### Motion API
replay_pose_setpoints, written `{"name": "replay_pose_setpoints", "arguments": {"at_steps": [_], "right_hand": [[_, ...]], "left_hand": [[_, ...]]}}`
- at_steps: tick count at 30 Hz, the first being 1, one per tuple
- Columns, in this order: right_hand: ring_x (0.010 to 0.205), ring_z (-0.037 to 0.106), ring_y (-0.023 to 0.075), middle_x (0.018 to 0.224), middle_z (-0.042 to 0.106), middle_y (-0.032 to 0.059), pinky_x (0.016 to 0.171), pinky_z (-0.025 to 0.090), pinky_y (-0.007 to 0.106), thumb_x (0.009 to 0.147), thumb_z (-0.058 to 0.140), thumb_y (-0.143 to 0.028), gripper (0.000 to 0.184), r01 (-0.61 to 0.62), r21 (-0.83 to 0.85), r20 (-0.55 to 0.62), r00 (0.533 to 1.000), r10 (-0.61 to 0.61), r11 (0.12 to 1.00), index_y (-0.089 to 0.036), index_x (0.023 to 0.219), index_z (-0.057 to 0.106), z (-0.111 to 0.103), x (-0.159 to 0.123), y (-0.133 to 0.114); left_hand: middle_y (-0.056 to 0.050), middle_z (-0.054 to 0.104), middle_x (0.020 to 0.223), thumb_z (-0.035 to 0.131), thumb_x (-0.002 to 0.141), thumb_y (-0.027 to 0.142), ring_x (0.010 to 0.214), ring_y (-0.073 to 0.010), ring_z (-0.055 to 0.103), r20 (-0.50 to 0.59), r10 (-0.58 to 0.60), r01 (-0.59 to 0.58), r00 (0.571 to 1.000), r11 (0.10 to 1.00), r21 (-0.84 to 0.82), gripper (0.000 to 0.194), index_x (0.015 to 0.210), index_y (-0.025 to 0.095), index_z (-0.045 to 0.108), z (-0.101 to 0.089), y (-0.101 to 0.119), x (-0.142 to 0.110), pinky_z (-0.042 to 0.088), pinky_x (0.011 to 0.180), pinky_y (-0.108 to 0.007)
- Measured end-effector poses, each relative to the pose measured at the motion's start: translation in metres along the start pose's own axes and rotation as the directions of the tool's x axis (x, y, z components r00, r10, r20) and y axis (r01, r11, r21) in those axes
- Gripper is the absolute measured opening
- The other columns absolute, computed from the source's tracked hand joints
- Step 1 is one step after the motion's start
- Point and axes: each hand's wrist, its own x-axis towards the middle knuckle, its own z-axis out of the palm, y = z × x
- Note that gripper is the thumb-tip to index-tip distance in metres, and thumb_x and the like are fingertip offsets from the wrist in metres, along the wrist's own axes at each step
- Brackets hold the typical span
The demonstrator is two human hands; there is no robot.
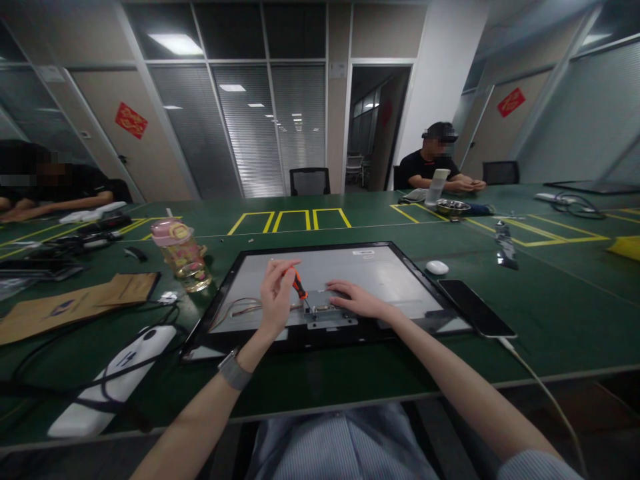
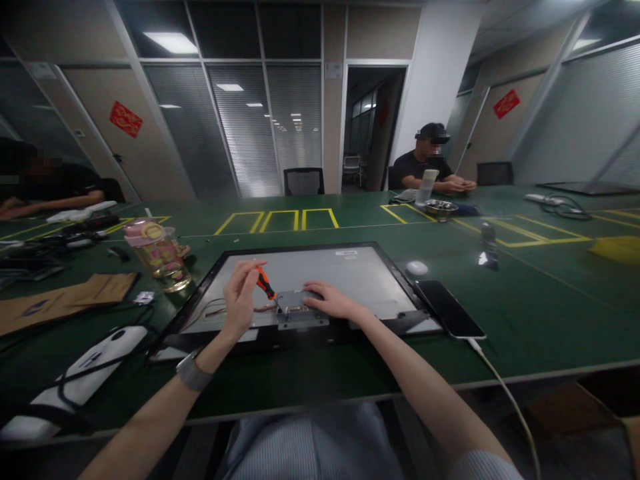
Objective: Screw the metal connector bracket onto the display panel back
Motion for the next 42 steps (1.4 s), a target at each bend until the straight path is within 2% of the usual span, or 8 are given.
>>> {"name": "replay_pose_setpoints", "arguments": {"at_steps": [4,7,14,19,24,34,40,42], "right_hand": [[0.127,0.043,0.0245,0.136,0.05,0.0126,0.109,0.03,0.041,0.09,0.045,-0.052,0.052,-0.005,-0.008,0.011,1.0,0.006,1.0,-0.015,0.123,0.056,0.0009,0.0007,0.0019],[0.127,0.043,0.0245,0.136,0.049,0.0118,0.11,0.03,0.041,0.089,0.045,-0.053,0.052,-0.011,-0.012,0.009,1.0,0.011,1.0,-0.016,0.124,0.055,0.0014,0.001,0.0035],[0.127,0.044,0.0248,0.136,0.05,0.0113,0.109,0.031,0.041,0.089,0.045,-0.055,0.053,-0.006,-0.002,0.003,1.0,0.006,1.0,-0.016,0.124,0.056,0.0017,0.0009,0.0043],[0.127,0.044,0.0251,0.137,0.049,0.0117,0.109,0.031,0.041,0.089,0.045,-0.054,0.053,-0.022,0.003,0.006,1.0,0.022,1.0,-0.016,0.125,0.056,0.0004,0.0004,0.0013],[0.128,0.043,0.0252,0.137,0.049,0.011,0.109,0.03,0.042,0.089,0.046,-0.054,0.052,-0.024,0.006,0.005,1.0,0.024,1.0,-0.018,0.124,0.056,0.0003,0.0005,0.0009],[0.127,0.044,0.0248,0.135,0.051,0.0115,0.109,0.031,0.041,0.089,0.046,-0.053,0.05,-0.004,0.009,-0.006,1.0,0.005,1.0,-0.016,0.122,0.057,0.0012,0.0002,0.0007],[0.127,0.044,0.025,0.136,0.05,0.0113,0.109,0.031,0.041,0.089,0.046,-0.053,0.052,-0.021,0.003,0.002,1.0,0.021,1.0,-0.017,0.124,0.056,-0.0006,0.0003,-0.0009],[0.127,0.043,0.0252,0.136,0.049,0.0113,0.109,0.031,0.042,0.089,0.045,-0.053,0.052,-0.021,0.001,0.007,1.0,0.021,1.0,-0.017,0.124,0.056,-0.0007,0.0004,-0.0004]], "left_hand": [[-0.006,0.061,0.102,0.041,0.092,0.03,0.089,-0.0162,0.059,0.031,-0.068,0.071,0.997,0.992,-0.105,0.031,0.108,0.019,0.065,0.0009,0.0008,-0.0006,0.045,0.082,-0.03],[-0.006,0.063,0.096,0.046,0.091,0.031,0.081,-0.0147,0.061,0.06,-0.12,0.125,0.991,0.987,-0.099,0.031,0.115,0.02,0.061,0.0015,0.001,-0.0013,0.047,0.078,-0.029],[-0.003,0.058,0.088,0.057,0.084,0.029,0.078,-0.0126,0.054,0.014,0.001,-0.001,1.0,1.0,0.028,0.018,0.096,0.02,0.068,0.0009,-0.0008,0.0003,0.044,0.074,-0.024],[-0.007,0.062,0.105,0.043,0.09,0.029,0.088,-0.0167,0.06,0.068,-0.066,0.075,0.996,0.987,-0.145,0.03,0.108,0.018,0.064,0.001,0.0,0.0,0.044,0.085,-0.031],[-0.006,0.066,0.088,0.045,0.09,0.031,0.078,-0.016,0.062,0.116,-0.139,0.159,0.984,0.968,-0.192,0.03,0.11,0.016,0.062,0.0007,0.0019,-0.0011,0.048,0.076,-0.029],[-0.001,0.052,0.079,0.062,0.082,0.031,0.072,-0.0113,0.053,0.107,-0.057,0.062,0.993,0.997,-0.043,0.019,0.096,0.02,0.067,0.0,-0.0008,0.0005,0.045,0.067,-0.022],[-0.007,0.062,0.104,0.043,0.091,0.032,0.09,-0.0175,0.061,0.176,-0.132,0.163,0.975,0.971,-0.174,0.032,0.114,0.02,0.062,0.0005,-0.0022,0.0002,0.046,0.085,-0.032],[-0.008,0.063,0.107,0.042,0.092,0.031,0.09,-0.0184,0.063,0.187,-0.155,0.191,0.97,0.963,-0.19,0.033,0.117,0.019,0.06,0.0009,-0.0017,-0.0002,0.047,0.084,-0.033]]}}
